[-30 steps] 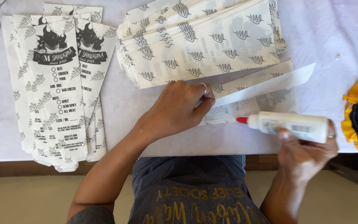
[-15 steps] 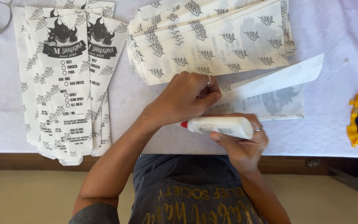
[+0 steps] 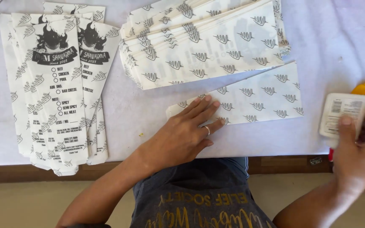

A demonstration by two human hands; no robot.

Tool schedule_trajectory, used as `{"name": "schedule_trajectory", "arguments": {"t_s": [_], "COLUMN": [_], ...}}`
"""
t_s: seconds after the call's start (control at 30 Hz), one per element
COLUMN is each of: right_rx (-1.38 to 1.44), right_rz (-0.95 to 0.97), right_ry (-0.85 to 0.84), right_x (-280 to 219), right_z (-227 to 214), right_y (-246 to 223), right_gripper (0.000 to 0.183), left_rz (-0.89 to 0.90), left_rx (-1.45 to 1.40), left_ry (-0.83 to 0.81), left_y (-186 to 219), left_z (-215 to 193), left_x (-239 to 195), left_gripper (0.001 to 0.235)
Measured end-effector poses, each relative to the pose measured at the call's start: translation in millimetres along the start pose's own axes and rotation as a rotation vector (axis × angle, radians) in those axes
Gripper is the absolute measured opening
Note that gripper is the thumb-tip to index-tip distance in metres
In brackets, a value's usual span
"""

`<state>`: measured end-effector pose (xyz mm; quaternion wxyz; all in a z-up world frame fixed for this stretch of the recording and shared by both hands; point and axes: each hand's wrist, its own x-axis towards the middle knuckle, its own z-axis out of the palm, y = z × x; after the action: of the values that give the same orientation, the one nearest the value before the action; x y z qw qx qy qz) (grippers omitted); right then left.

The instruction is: Applying glue to paper packaging sheets and folding them to assemble the final product.

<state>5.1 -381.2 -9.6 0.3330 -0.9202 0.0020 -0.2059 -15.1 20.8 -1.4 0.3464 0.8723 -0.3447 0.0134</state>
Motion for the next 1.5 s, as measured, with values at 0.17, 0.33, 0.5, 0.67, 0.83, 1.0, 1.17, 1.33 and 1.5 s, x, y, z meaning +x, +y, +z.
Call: {"name": "schedule_trajectory", "arguments": {"t_s": [0.17,0.33,0.5,0.67,0.83,1.0,1.17,1.33,1.5], "right_rx": [-0.401,-0.111,-0.340,-0.480,-0.387,-0.300,-0.313,-0.101,-0.064], "right_rz": [-0.413,-0.548,-0.356,-0.085,0.102,-0.145,-0.276,-0.185,-0.169], "right_ry": [0.054,-0.685,-0.832,-0.666,-0.543,-0.395,-0.470,-0.369,-0.400], "right_x": [-9,-60,-38,-24,-27,-24,-19,-2,15], "right_z": [25,91,58,35,47,54,61,60,58], "right_y": [-89,-151,-133,-112,-118,-123,-107,-96,-111], "right_gripper": [0.052,0.092,0.099,0.094,0.097,0.086,0.088,0.065,0.063], "left_rz": [0.017,0.023,0.017,0.037,0.040,-0.133,-0.229,-0.188,-0.182], "left_rx": [0.034,0.098,0.144,0.158,0.201,0.369,0.485,0.509,0.554], "left_ry": [0.011,0.024,0.036,0.136,0.341,0.152,0.076,0.026,-0.006], "left_y": [4,7,4,9,20,14,29,41,50], "left_z": [0,-2,8,9,3,40,42,41,53], "left_x": [-2,1,-10,-13,7,27,38,27,11], "left_gripper": [0.045,0.046,0.047,0.039,0.017,0.093,0.121,0.129,0.125]}}
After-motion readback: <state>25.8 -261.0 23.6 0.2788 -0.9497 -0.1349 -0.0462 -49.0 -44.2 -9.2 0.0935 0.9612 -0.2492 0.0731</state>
